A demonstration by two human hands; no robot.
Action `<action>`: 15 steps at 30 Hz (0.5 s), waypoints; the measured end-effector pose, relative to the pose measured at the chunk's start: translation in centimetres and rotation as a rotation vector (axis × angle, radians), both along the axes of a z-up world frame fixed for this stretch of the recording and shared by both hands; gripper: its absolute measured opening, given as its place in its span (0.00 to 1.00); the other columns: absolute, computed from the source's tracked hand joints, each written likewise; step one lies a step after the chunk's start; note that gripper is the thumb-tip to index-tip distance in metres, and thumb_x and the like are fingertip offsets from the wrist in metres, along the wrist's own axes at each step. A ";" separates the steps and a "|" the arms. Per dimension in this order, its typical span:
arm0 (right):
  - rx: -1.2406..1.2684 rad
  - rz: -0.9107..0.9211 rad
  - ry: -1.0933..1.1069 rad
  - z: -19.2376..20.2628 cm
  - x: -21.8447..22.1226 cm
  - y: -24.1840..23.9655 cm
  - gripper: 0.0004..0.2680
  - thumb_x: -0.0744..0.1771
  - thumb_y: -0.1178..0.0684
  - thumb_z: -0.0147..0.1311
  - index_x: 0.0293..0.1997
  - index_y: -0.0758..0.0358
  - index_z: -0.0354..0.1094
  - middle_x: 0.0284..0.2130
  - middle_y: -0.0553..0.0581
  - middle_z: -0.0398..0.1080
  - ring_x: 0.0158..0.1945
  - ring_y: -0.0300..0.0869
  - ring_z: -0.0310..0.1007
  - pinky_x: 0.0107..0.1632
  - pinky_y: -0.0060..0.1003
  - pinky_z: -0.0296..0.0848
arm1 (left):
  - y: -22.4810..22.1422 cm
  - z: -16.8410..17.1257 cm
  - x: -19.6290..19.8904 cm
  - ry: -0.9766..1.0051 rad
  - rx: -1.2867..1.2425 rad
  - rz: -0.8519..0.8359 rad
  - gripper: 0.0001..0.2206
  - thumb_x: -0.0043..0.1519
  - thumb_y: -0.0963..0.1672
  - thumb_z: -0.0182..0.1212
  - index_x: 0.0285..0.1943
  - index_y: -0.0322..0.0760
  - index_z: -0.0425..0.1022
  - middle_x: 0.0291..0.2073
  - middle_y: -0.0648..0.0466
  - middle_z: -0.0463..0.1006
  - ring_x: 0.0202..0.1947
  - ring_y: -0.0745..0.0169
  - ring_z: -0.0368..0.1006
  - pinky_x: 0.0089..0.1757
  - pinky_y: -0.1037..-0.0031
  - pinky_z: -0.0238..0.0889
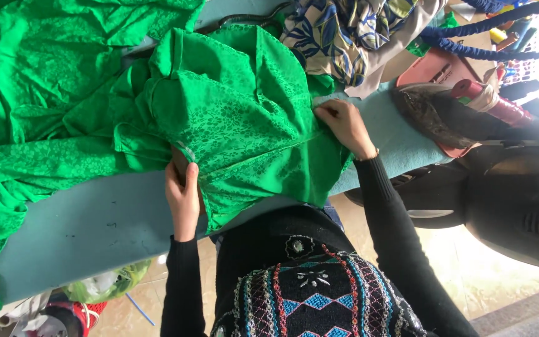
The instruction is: Ironing a green garment using a steam iron and a tailor's ham to press seams.
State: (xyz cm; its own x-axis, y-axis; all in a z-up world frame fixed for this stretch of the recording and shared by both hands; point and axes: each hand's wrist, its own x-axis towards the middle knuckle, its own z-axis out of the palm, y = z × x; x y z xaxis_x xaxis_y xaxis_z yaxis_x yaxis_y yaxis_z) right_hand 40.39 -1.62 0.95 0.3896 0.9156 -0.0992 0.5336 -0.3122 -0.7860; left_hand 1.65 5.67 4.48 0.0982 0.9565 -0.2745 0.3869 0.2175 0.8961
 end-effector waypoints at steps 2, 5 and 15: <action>-0.036 0.040 -0.023 -0.5 0.0 1.3 0.06 0.69 0.49 0.61 0.43 0.58 0.77 0.32 0.66 0.74 0.38 0.61 0.75 0.42 0.54 0.72 | -0.3 0.1 0.2 0.063 0.093 0.003 0.28 0.71 0.50 0.57 0.73 0.28 0.56 0.61 0.26 0.68 0.61 0.25 0.66 0.59 0.45 0.58; 0.143 0.006 0.043 0.5 -0.6 2.0 0.03 0.69 0.54 0.62 0.40 0.58 0.77 0.25 0.57 0.70 0.32 0.43 0.69 0.38 0.40 0.67 | -1.2 0.3 1.0 0.235 0.467 0.058 0.24 0.69 0.43 0.62 0.73 0.36 0.59 0.57 0.42 0.66 0.56 0.41 0.66 0.55 0.55 0.62; 0.303 0.274 -0.411 6.5 -3.0 -2.1 0.15 0.61 0.44 0.73 0.38 0.56 0.68 0.36 0.53 0.69 0.45 0.50 0.69 0.50 0.45 0.65 | -4.9 0.9 9.6 0.573 0.970 -0.673 0.26 0.66 0.56 0.59 0.70 0.48 0.69 0.56 0.55 0.72 0.53 0.56 0.68 0.50 0.61 0.64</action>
State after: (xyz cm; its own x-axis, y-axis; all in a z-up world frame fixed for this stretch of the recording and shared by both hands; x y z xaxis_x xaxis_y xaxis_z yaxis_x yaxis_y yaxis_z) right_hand 37.40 -3.76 7.47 0.0855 0.9524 0.2926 0.8436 0.0871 -0.5298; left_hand 11.26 0.74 5.35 0.7305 0.5975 0.3307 0.5422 -0.8019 0.2510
